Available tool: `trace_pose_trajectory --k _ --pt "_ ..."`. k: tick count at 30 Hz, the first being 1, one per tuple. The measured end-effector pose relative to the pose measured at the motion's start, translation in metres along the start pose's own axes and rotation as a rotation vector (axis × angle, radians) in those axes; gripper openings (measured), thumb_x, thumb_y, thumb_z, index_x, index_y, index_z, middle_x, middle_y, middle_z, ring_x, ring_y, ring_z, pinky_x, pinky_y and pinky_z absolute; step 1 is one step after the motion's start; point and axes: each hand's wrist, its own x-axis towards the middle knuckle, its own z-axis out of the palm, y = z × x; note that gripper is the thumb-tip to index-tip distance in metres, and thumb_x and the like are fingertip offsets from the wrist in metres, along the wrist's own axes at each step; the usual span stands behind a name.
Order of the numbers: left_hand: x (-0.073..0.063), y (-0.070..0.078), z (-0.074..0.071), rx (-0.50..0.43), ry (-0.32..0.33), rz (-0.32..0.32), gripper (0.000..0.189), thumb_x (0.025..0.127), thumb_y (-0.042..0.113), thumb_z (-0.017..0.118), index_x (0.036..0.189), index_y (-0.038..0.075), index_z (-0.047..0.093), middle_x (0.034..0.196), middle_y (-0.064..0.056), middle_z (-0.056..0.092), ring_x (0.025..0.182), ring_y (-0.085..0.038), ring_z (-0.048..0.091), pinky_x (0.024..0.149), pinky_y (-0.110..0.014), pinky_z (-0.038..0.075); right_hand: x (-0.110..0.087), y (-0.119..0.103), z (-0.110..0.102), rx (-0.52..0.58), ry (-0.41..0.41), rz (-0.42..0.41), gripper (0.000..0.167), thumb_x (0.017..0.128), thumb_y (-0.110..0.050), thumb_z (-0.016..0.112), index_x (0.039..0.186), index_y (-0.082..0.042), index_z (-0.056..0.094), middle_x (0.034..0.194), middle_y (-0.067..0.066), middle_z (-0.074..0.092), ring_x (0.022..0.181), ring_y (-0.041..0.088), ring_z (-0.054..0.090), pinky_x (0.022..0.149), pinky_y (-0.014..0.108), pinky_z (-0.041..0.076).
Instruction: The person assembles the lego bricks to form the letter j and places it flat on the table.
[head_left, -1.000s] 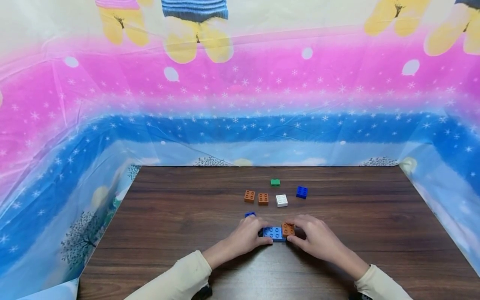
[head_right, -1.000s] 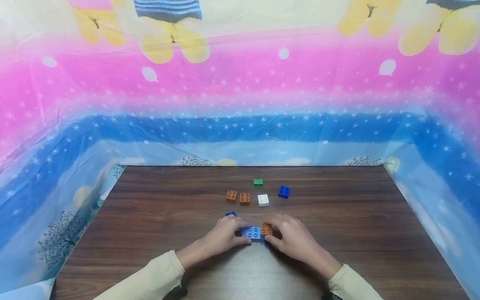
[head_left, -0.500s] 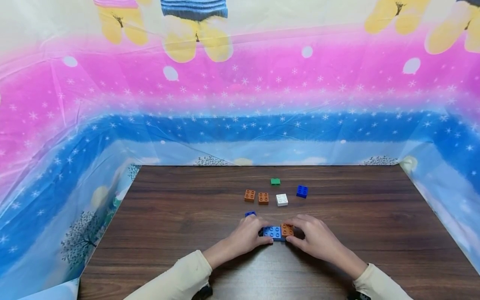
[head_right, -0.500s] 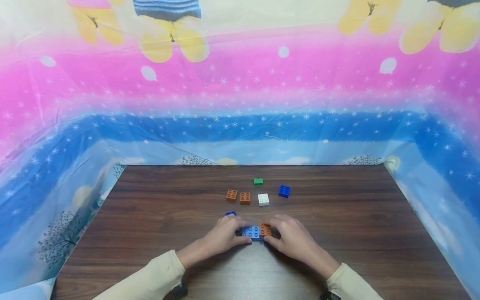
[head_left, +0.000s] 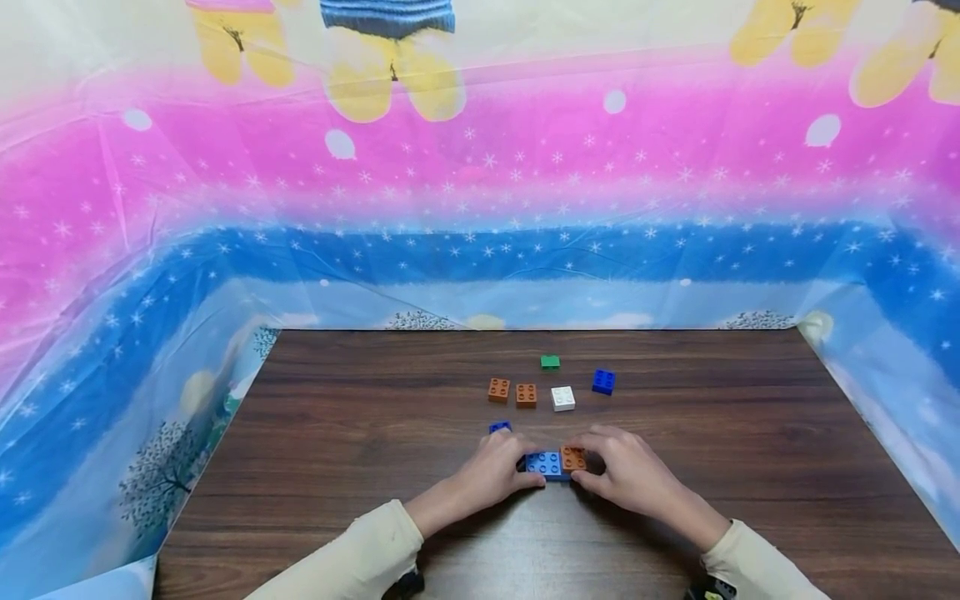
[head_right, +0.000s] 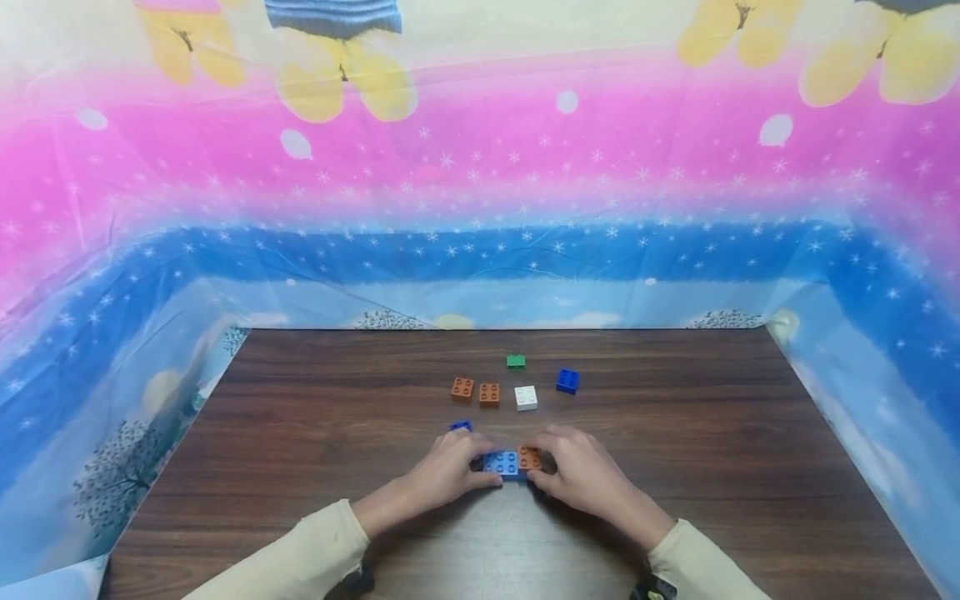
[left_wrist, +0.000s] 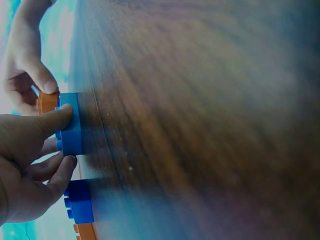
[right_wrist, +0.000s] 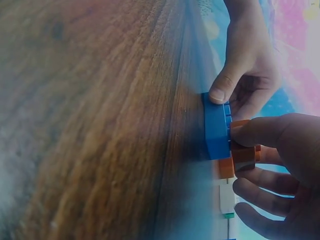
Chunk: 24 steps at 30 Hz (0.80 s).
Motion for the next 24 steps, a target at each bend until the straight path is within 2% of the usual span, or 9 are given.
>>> trace_pose_trajectory --k 9,17,24 --pt "0.0013 0.0013 -0.0015 -0.018 -0.020 -0.014 0.043 0.088 0.035 0.081 0.121 0.009 0.075 0.114 -0.001 0.076 0.092 -0.009 0.063 0.078 -0.025 0.048 0.0014 -0.0004 0.0001 0.002 -0.018 0.010 0.037 0.084 -0.030 0.084 0.117 -0.015 0.075 0.097 -0.009 0.067 0.081 0.007 0.060 0.067 0.032 0.049" --pt "0.0007 0.0012 -0.0029 -0.006 -0.017 -0.016 0.042 0.088 0.035 0.081 0.121 0.009 0.075 0.112 -0.001 0.076 0.091 -0.009 0.063 0.077 -0.026 0.047 0.0019 -0.0024 0.0013 -0.039 0.000 -0.002 0.039 0.083 -0.028 0.085 0.118 -0.013 0.077 0.111 0.005 0.073 0.096 0.022 0.070 0.079 0.044 0.057" --pt "-0.0001 0.0024 -0.0019 -0.003 -0.016 -0.016 0.042 0.089 0.034 0.081 0.122 0.008 0.075 0.115 -0.003 0.076 0.099 -0.015 0.066 0.085 -0.033 0.052 0.0019 -0.0045 0.0012 -0.081 -0.002 -0.003 0.039 0.081 -0.027 0.087 0.116 -0.012 0.078 0.112 0.009 0.073 0.096 0.023 0.069 0.079 0.044 0.057"
